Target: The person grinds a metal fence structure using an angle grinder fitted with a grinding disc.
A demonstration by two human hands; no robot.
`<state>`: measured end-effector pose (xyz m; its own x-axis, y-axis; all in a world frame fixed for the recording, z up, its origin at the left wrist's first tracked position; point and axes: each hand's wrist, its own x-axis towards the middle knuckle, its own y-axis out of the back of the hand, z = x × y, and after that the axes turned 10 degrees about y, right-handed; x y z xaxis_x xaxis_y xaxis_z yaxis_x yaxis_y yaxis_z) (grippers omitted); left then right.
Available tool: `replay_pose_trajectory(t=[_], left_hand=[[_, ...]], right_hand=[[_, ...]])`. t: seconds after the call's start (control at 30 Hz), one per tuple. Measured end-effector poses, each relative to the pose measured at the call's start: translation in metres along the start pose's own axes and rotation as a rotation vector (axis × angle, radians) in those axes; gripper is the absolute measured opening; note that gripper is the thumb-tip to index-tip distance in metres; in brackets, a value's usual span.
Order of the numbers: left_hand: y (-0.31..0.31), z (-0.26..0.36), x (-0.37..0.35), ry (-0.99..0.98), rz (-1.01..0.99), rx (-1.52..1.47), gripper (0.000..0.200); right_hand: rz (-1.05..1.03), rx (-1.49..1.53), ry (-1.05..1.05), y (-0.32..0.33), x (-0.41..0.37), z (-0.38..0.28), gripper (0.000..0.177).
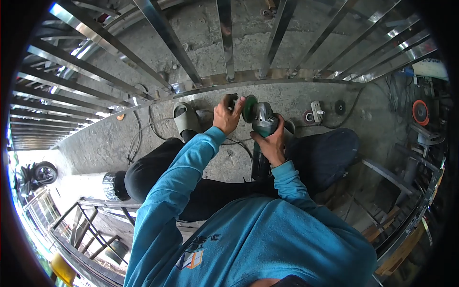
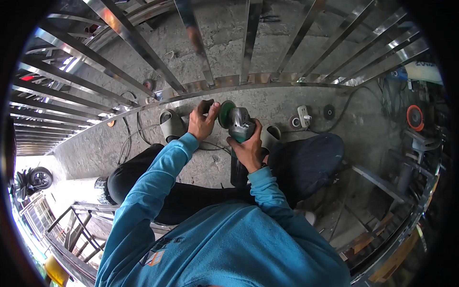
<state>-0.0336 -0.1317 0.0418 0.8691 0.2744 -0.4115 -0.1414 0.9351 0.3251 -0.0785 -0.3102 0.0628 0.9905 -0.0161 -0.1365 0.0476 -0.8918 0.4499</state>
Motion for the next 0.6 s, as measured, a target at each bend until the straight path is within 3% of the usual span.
replay_pose_trajectory(t=[0.13, 0.2, 0.23, 0.27, 0.33, 0.4, 0.47, 0.53, 0.6], left_hand=[[-0.007, -0.021, -0.003, 0.182, -0.12, 0.117, 0.063], [-0.008, -0.04, -0.001, 0.399, -0.146, 0.089, 0.071], [-0.015, -0.065, 0.006, 0.485, -0.062, 0.121, 0.072], [-0.018, -0.085, 0.012, 0.495, -0.063, 0.127, 0.072], [-0.022, -0.119, 0.027, 0.749, -0.061, 0.176, 0.078], [-0.036, -0.172, 0.042, 0.791, -0.038, 0.208, 0.08], [-0.044, -0.185, 0.044, 0.839, -0.02, 0.235, 0.082], [-0.05, -0.186, 0.04, 0.877, 0.103, 0.039, 0.083], [-0.054, -0.189, 0.036, 0.81, 0.08, 0.074, 0.083]], right_hand=[[0.018, 0.05, -0.13, 0.002, 0.006, 0.02, 0.088], [0.076, 0.218, -0.281, 0.007, 0.009, 0.024, 0.088], [0.061, 0.389, -0.406, 0.014, 0.012, 0.016, 0.087], [0.059, 0.391, -0.418, 0.015, 0.011, 0.02, 0.087], [0.173, 0.428, -0.489, 0.018, 0.012, 0.032, 0.085], [0.229, 0.379, -0.476, 0.021, 0.01, 0.039, 0.079], [0.104, 0.587, -0.647, 0.031, 0.008, 0.04, 0.072], [0.144, 0.606, -0.649, 0.03, -0.001, 0.059, 0.068], [0.187, 0.627, -0.652, 0.03, -0.003, 0.065, 0.064]])
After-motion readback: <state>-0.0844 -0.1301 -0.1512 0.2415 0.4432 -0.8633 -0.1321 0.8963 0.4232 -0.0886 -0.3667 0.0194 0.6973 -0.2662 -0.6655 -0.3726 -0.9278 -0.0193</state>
